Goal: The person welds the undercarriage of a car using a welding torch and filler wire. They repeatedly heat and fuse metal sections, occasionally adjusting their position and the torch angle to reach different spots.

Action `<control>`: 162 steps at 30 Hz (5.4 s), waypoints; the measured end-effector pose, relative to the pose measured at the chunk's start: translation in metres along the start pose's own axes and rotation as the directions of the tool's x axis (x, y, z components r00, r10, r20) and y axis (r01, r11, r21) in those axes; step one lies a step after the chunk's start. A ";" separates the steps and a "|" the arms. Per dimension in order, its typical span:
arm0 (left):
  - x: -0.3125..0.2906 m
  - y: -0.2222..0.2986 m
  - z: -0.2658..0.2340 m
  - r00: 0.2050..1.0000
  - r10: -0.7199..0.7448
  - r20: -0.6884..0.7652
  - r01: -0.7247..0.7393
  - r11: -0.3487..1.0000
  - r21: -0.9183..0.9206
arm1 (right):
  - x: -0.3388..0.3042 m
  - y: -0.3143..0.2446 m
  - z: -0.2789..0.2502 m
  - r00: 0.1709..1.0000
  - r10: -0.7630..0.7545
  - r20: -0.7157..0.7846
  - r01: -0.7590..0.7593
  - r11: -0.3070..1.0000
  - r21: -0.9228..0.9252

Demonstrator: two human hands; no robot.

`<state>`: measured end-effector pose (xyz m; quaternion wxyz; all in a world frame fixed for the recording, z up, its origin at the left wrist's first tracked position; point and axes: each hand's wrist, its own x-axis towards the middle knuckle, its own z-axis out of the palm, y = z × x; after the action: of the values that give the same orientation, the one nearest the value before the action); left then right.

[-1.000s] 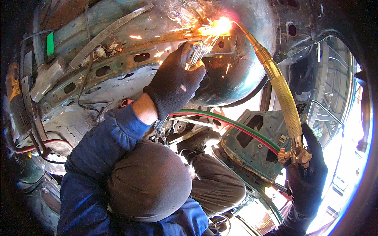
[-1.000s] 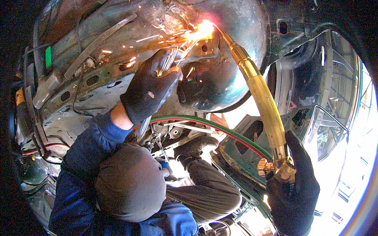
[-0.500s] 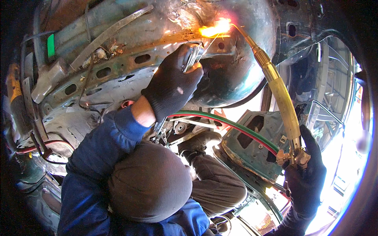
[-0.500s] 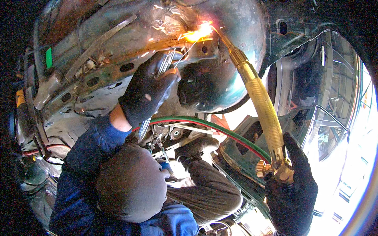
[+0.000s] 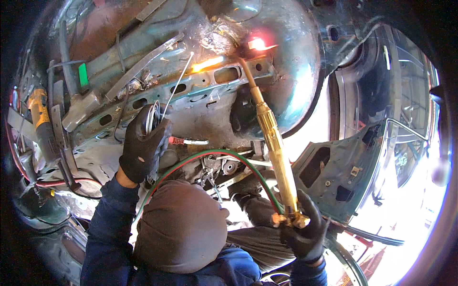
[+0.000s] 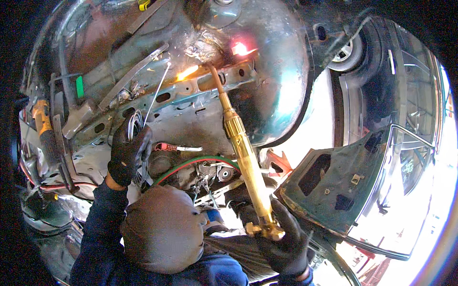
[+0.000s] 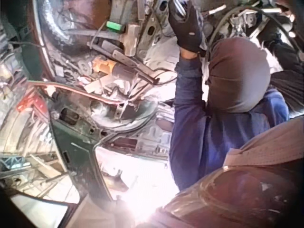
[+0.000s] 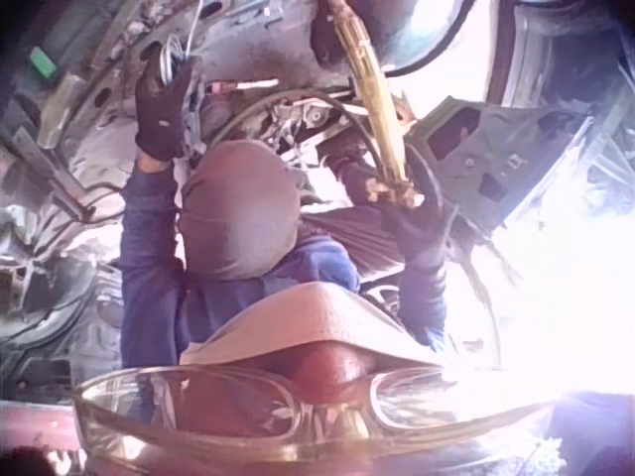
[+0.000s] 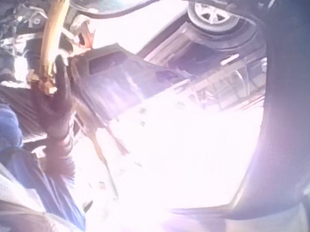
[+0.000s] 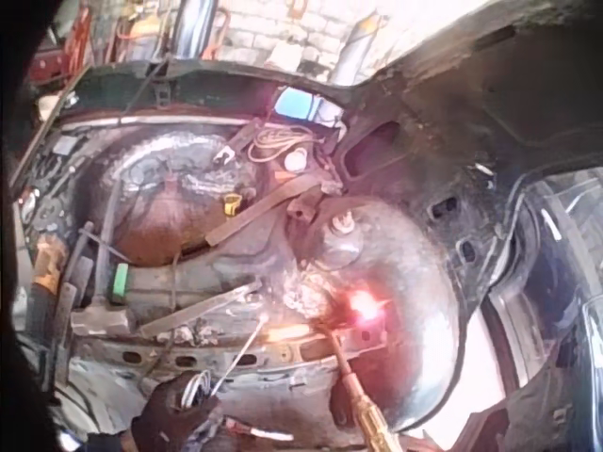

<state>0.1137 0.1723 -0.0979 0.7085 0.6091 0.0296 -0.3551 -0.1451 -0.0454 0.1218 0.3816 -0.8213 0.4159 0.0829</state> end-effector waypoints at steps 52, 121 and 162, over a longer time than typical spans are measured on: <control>-0.037 0.089 -0.023 0.990 0.027 0.136 -0.025 1.000 -0.016 | 0.153 0.279 0.126 0.827 -0.071 0.558 0.480 0.606 -0.635; -0.030 0.063 -0.008 0.952 0.167 0.255 -0.125 0.977 -0.173 | 0.269 -0.052 -0.006 0.513 -0.719 0.468 0.490 -0.202 -0.848; -0.024 0.060 -0.013 0.949 0.182 0.257 -0.136 0.973 -0.189 | 0.239 -0.061 -0.009 0.637 -0.704 0.313 0.472 0.036 -0.881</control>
<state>0.1332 0.1950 -0.0389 0.7812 0.4927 -0.0877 -0.3733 0.0521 -0.1780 0.0536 -0.1954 -0.9783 -0.0496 0.0480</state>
